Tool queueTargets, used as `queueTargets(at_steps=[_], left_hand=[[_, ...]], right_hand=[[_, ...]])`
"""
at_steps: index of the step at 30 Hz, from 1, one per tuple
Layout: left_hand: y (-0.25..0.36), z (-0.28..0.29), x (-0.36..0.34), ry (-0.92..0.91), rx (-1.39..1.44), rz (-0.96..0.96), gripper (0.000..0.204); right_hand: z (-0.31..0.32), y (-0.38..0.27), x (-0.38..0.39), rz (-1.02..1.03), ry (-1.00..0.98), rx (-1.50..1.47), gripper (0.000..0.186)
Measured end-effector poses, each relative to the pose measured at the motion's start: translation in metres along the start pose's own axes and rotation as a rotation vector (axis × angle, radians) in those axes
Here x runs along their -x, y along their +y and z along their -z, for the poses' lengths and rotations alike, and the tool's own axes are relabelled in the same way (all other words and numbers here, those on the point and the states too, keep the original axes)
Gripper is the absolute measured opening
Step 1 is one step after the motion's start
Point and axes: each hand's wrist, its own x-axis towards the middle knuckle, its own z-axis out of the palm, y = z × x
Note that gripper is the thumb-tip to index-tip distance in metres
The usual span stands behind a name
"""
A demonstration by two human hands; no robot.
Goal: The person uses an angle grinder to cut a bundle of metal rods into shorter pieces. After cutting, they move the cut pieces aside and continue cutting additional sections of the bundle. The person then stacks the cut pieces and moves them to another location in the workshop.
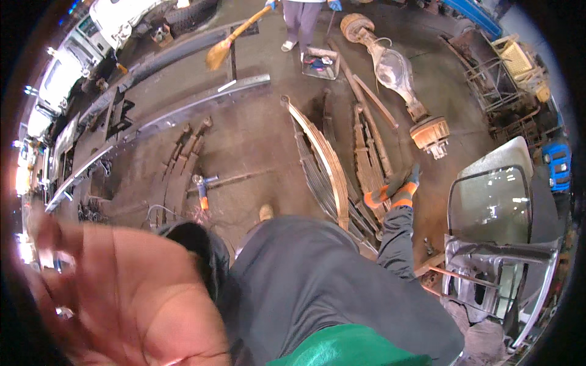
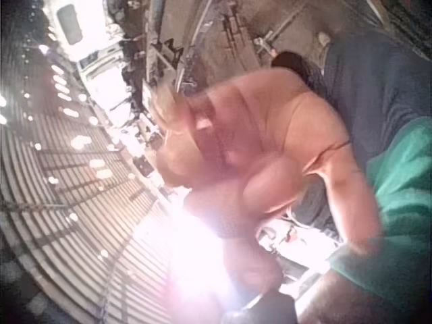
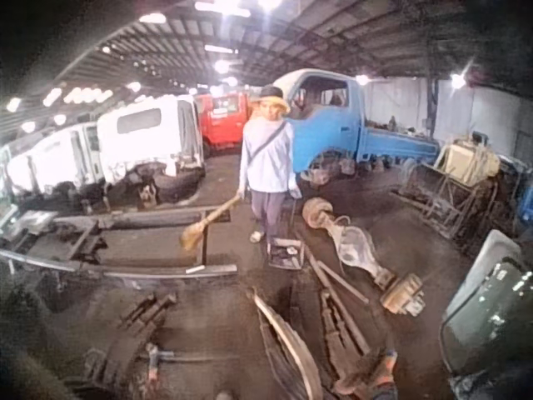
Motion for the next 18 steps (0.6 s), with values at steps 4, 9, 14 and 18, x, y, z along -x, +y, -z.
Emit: queueTargets(at_steps=[4, 9, 14, 18], left_hand=[[-0.001, -0.003, 0.0, -0.084, 0.028, 0.005, 0.043], [0.007, -0.025, 0.007, -0.03, 0.08, 0.118, 0.046], [0.004, -0.033, 0.012, -0.055, 0.12, 0.121, 0.05], [0.021, -0.026, -0.021, -0.649, -0.713, -0.607, 0.036]], right_hand=[[0.091, 0.039, -0.014, -0.371, 0.087, -0.066, 0.052], [0.191, 0.077, -0.044, -0.276, 0.114, 0.013, 0.071], [0.174, 0.045, 0.039, -0.37, 0.222, 0.01, 0.047], [0.104, 0.038, 0.055, -0.125, 0.42, -0.006, 0.037]])
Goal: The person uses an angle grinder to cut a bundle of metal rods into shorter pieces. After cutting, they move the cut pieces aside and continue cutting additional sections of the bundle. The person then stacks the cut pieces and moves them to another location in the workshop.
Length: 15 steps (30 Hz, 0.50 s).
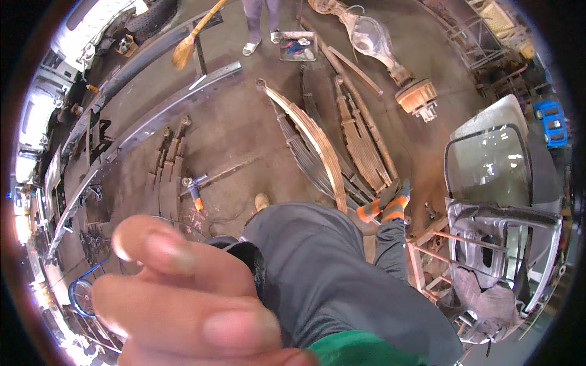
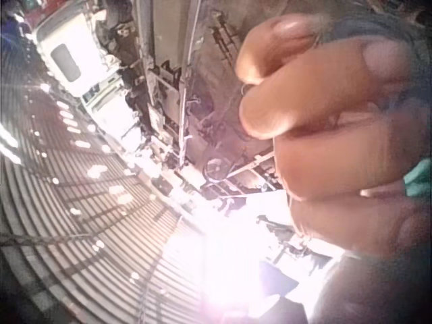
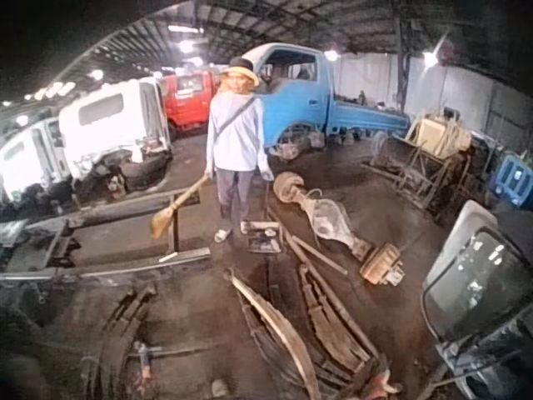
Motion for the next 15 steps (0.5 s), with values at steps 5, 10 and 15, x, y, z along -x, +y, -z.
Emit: queueTargets(at_steps=[5, 10, 15], left_hand=[[0.067, -0.041, -0.046, -1.239, -3.206, -0.387, 0.051], [0.115, -0.016, -0.052, -1.224, -2.742, -0.12, 0.035], [0.132, -0.02, -0.048, -1.067, -2.837, 0.07, 0.034]], right_hand=[[-0.021, 0.004, 0.003, -0.128, -0.123, 0.054, 0.033], [-0.023, 0.027, -0.003, -0.237, -0.238, 0.139, 0.043], [0.003, 0.051, -0.04, -0.34, -0.245, 0.085, 0.075]])
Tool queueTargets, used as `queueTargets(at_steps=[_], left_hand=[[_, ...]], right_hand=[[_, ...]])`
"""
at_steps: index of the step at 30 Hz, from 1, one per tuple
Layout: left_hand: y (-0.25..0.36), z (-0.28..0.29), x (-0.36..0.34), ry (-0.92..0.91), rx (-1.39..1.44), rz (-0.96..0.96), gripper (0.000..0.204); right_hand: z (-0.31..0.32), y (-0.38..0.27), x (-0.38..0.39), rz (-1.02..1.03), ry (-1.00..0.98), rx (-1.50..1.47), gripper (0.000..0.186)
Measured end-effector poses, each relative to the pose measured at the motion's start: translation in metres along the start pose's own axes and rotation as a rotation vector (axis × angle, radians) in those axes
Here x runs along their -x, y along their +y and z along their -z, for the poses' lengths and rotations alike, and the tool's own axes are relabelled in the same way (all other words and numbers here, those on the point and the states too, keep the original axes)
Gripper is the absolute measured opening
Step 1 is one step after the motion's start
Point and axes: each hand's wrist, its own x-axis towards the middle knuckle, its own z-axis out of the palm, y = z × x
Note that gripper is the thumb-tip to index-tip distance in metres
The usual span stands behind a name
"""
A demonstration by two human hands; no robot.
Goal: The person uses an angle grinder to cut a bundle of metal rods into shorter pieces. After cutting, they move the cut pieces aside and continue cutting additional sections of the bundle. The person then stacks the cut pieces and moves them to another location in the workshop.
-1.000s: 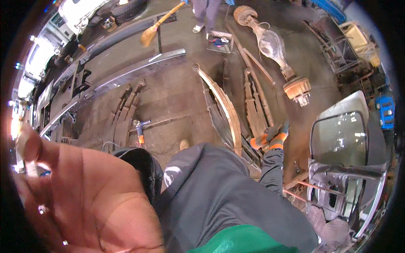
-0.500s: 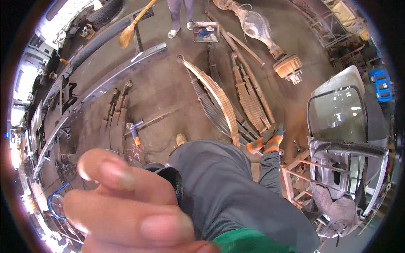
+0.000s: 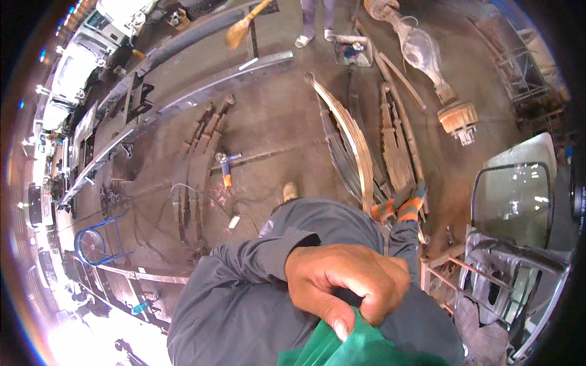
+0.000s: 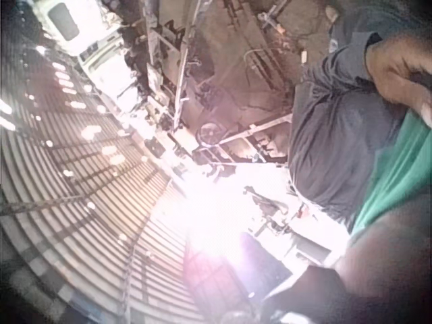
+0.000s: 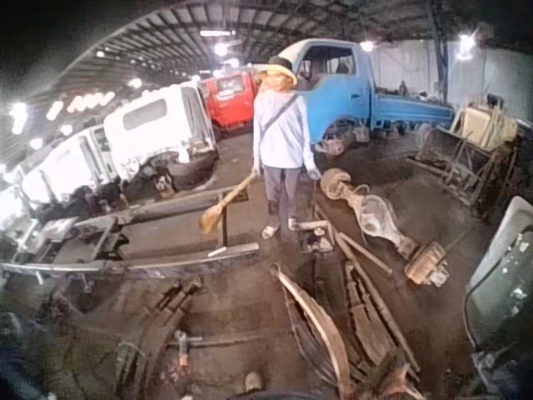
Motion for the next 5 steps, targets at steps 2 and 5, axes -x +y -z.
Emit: queueTargets(at_steps=[2, 5], left_hand=[[0.003, 0.006, -0.001, -0.136, -0.012, 0.103, 0.038], [0.001, 0.006, -0.006, -0.319, -0.102, 0.166, 0.045]], right_hand=[[0.014, 0.013, -0.024, 0.152, -0.08, -0.02, 0.08], [0.037, 0.003, -0.088, -0.01, -0.07, -0.088, 0.079]])
